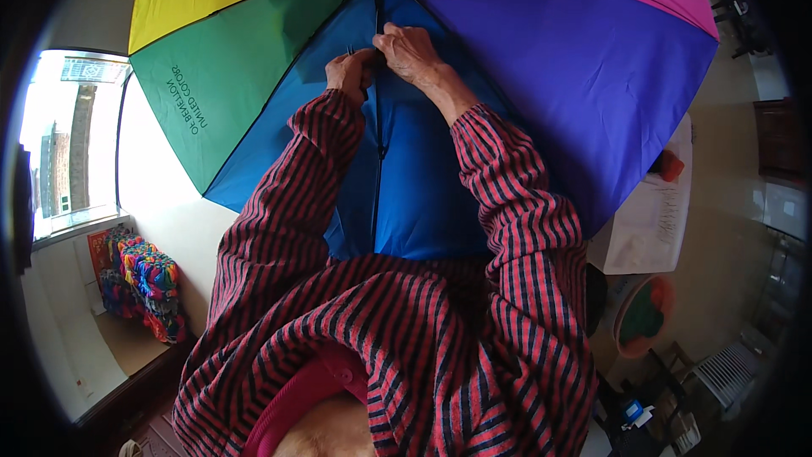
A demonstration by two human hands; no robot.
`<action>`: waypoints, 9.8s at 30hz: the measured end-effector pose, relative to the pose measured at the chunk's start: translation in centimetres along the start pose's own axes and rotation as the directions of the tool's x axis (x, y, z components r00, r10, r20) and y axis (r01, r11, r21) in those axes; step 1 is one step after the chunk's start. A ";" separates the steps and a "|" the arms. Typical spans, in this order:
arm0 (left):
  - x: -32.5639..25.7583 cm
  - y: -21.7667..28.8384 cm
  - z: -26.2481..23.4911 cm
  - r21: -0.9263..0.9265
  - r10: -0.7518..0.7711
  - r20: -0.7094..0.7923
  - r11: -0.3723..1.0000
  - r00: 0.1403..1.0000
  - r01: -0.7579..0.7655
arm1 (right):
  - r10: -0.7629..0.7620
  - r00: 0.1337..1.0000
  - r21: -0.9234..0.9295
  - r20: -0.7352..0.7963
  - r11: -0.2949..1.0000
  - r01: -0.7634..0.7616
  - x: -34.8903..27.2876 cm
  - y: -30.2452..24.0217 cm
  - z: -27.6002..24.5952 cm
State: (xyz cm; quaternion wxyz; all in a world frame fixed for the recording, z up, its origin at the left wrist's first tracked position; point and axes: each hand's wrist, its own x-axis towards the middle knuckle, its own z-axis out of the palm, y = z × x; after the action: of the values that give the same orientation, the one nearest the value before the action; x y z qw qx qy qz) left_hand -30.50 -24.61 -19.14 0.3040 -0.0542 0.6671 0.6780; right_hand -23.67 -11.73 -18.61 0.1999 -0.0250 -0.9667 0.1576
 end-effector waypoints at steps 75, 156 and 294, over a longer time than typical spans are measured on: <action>0.6 -3.2 -0.7 0.299 0.406 0.049 0.866 0.913 -0.401 | 0.239 0.970 -0.014 -0.044 0.971 -0.240 -1.3 -2.5 -0.2; -1.1 -3.4 -1.0 -0.081 0.524 0.033 0.850 0.851 -0.521 | 0.579 0.815 0.891 -0.011 0.376 -0.255 5.5 0.6 -8.9; -1.6 -5.5 -14.5 0.879 0.563 0.387 0.015 0.730 -0.477 | 0.465 0.807 0.549 0.365 0.592 -0.590 -20.5 1.6 -7.8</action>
State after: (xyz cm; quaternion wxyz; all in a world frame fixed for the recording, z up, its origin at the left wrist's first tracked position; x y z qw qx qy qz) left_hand -31.33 -39.16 -24.71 -0.0230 0.3630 0.9116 0.1916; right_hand -1.83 -10.15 -20.09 0.0502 -0.2269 -0.8152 0.5305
